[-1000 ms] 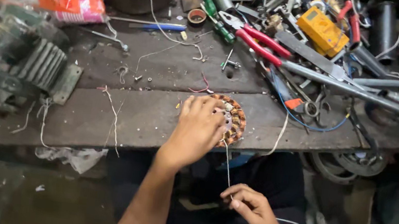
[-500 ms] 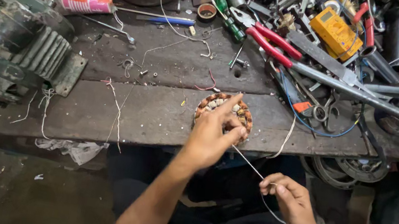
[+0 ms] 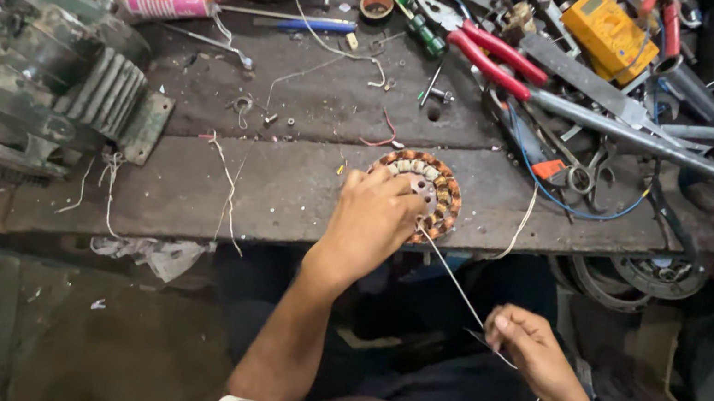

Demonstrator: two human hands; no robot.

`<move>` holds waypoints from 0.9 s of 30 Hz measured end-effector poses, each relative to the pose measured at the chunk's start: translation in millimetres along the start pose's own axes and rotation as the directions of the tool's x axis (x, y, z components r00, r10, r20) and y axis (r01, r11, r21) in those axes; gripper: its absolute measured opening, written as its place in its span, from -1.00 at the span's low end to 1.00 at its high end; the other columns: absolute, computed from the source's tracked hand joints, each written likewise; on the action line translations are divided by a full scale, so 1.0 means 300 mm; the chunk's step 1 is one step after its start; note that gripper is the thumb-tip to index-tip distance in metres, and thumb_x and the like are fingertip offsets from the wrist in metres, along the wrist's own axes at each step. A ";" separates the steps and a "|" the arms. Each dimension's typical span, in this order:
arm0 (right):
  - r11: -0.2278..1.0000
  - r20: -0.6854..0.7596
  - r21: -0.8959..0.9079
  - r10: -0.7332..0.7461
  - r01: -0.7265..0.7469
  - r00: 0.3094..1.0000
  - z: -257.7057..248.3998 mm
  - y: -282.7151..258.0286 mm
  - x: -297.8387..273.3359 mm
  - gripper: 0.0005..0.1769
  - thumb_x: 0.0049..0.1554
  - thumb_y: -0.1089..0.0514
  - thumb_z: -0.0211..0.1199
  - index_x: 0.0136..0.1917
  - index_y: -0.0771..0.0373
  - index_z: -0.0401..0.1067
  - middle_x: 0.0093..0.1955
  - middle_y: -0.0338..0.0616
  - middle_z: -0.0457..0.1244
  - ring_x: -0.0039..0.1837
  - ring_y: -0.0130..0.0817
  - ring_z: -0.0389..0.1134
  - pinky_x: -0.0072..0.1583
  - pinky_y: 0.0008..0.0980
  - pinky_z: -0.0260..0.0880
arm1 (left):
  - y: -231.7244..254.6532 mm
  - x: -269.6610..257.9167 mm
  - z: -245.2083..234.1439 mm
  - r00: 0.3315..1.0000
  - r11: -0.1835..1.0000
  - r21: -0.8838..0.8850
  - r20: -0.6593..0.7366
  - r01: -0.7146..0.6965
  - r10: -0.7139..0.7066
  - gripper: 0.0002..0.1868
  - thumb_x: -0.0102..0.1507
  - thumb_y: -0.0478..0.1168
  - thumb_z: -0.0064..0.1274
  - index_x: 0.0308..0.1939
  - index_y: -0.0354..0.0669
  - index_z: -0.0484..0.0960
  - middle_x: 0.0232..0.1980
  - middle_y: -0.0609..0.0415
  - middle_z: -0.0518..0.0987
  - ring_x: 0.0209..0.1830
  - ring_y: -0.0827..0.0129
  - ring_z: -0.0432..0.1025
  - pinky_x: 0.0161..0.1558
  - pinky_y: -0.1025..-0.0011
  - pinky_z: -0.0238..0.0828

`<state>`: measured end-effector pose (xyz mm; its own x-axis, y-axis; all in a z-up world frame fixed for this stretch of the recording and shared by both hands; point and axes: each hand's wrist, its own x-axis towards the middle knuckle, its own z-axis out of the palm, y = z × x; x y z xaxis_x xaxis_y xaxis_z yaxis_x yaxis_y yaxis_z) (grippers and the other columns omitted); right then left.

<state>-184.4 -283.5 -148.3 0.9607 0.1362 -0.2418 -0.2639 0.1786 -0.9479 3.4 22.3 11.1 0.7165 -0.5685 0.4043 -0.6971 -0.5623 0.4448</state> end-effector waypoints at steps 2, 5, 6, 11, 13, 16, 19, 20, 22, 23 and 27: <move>0.978 0.011 0.196 0.066 -0.067 0.998 -0.031 0.014 -0.019 -0.65 0.32 0.09 0.15 -0.25 0.32 0.38 -0.23 -0.10 0.25 -0.19 -0.34 0.22 -0.10 -0.35 0.22 | -0.007 0.000 0.000 1.000 1.000 -0.023 0.006 0.005 -0.004 -0.85 0.09 -0.21 0.25 -0.26 0.06 0.73 -0.16 0.24 0.58 0.02 0.26 0.44 -0.01 0.14 0.23; 0.925 0.046 0.367 0.084 -0.095 0.995 -0.048 0.032 -0.026 -0.67 0.34 0.08 0.15 -0.22 0.30 0.38 -0.23 -0.13 0.24 -0.21 -0.37 0.20 -0.13 -0.35 0.22 | -0.015 -0.013 0.001 1.000 0.998 -0.065 0.021 0.016 -0.015 -0.86 0.12 -0.16 0.26 -0.23 0.06 0.74 -0.16 0.25 0.57 0.00 0.26 0.43 -0.02 0.14 0.21; 0.911 0.054 0.402 0.074 -0.089 0.996 -0.043 0.037 -0.028 -0.67 0.35 0.08 0.14 -0.21 0.30 0.38 -0.22 -0.13 0.24 -0.21 -0.37 0.20 -0.13 -0.35 0.23 | -0.016 -0.015 0.004 1.000 0.998 -0.065 0.030 0.005 -0.003 -0.87 0.13 -0.14 0.27 -0.25 0.05 0.74 -0.17 0.22 0.57 -0.01 0.25 0.42 -0.03 0.13 0.20; 0.951 0.018 0.296 0.088 -0.089 0.996 0.027 0.036 0.013 -0.69 0.22 0.07 0.20 -0.22 0.35 0.45 0.02 0.06 0.38 -0.03 -0.24 0.32 0.06 -0.25 0.35 | -0.006 -0.007 0.006 0.999 0.998 -0.044 0.013 -0.043 0.043 -0.90 0.13 -0.11 0.25 -0.29 0.07 0.73 -0.19 0.26 0.57 -0.01 0.30 0.44 0.01 0.11 0.18; 0.948 0.018 0.315 0.049 -0.052 0.999 0.046 0.026 0.025 -0.70 0.17 0.05 0.21 -0.24 0.34 0.45 0.12 0.08 0.40 0.09 -0.20 0.37 0.14 -0.20 0.39 | 0.005 -0.002 0.001 0.999 0.999 -0.041 0.010 -0.035 0.036 -0.91 0.14 -0.11 0.25 -0.30 0.08 0.73 -0.19 0.28 0.57 -0.02 0.32 0.44 0.02 0.11 0.18; 0.984 -0.131 0.176 0.006 0.018 0.991 0.050 0.019 0.054 -0.70 0.15 0.05 0.22 -0.27 0.34 0.46 0.21 0.06 0.40 0.21 -0.18 0.38 0.22 -0.17 0.37 | 0.018 0.009 -0.016 0.992 1.000 -0.012 0.125 0.013 -0.012 -0.89 0.21 -0.09 0.26 -0.21 0.09 0.72 -0.11 0.23 0.60 0.08 0.32 0.45 0.18 0.12 0.21; 0.969 -0.245 -0.243 -0.114 0.053 0.963 0.034 0.012 0.097 -0.73 0.18 0.14 0.25 -0.26 0.38 0.51 0.25 0.02 0.41 0.23 -0.24 0.37 0.27 -0.26 0.30 | 0.036 0.023 -0.056 0.985 0.991 -0.120 -0.170 -0.057 0.036 -0.46 0.25 -0.14 0.23 0.33 -0.01 0.56 0.39 -0.02 0.48 0.38 0.12 0.35 0.37 0.09 0.20; 0.963 -0.237 -0.262 -0.130 0.066 0.963 0.030 0.012 0.101 -0.76 0.17 0.15 0.25 -0.24 0.37 0.52 0.23 -0.01 0.40 0.24 -0.27 0.38 0.28 -0.28 0.31 | 0.035 0.025 -0.078 0.966 0.969 -0.226 -0.255 -0.099 0.040 -0.33 0.27 -0.08 0.26 0.46 0.03 0.41 0.54 -0.08 0.28 0.52 0.07 0.21 0.50 0.13 0.13; 0.956 -0.223 -0.292 -0.111 0.042 0.969 0.033 0.024 0.101 -0.81 0.16 0.18 0.27 -0.20 0.36 0.54 0.17 -0.05 0.41 0.21 -0.34 0.38 0.27 -0.32 0.31 | 0.009 0.029 -0.141 0.925 0.905 -0.383 -0.380 -0.184 0.027 -0.09 0.33 0.06 0.33 0.63 0.11 0.13 0.70 -0.04 -0.02 0.69 0.12 -0.05 0.65 0.20 -0.05; 0.953 -0.218 -0.302 -0.075 0.006 0.973 0.036 0.033 0.099 -0.83 0.16 0.19 0.28 -0.17 0.36 0.55 0.13 -0.06 0.42 0.17 -0.38 0.38 0.24 -0.35 0.31 | -0.015 0.032 -0.178 0.921 0.885 -0.429 -0.390 -0.180 -0.001 -0.03 0.32 0.13 0.32 0.64 0.12 0.07 0.70 0.01 -0.08 0.71 0.19 -0.09 0.67 0.22 -0.04; 0.955 -0.159 -0.263 0.096 -0.136 0.983 0.066 0.085 0.080 -0.81 0.19 0.18 0.31 -0.09 0.38 0.60 -0.07 -0.07 0.42 0.03 -0.42 0.37 0.14 -0.40 0.34 | -0.173 0.057 -0.333 0.900 0.805 -0.568 -0.423 -0.169 -0.109 0.17 0.23 0.33 0.34 0.64 0.02 -0.08 0.70 0.06 -0.09 0.73 0.27 -0.01 0.66 0.23 0.01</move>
<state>-169.6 -256.4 -174.1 0.9323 -0.0036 -0.3617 -0.3601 -0.1040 -0.9271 54.3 101.6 74.8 0.7317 -0.1962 0.6528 -0.6680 -0.0156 0.7440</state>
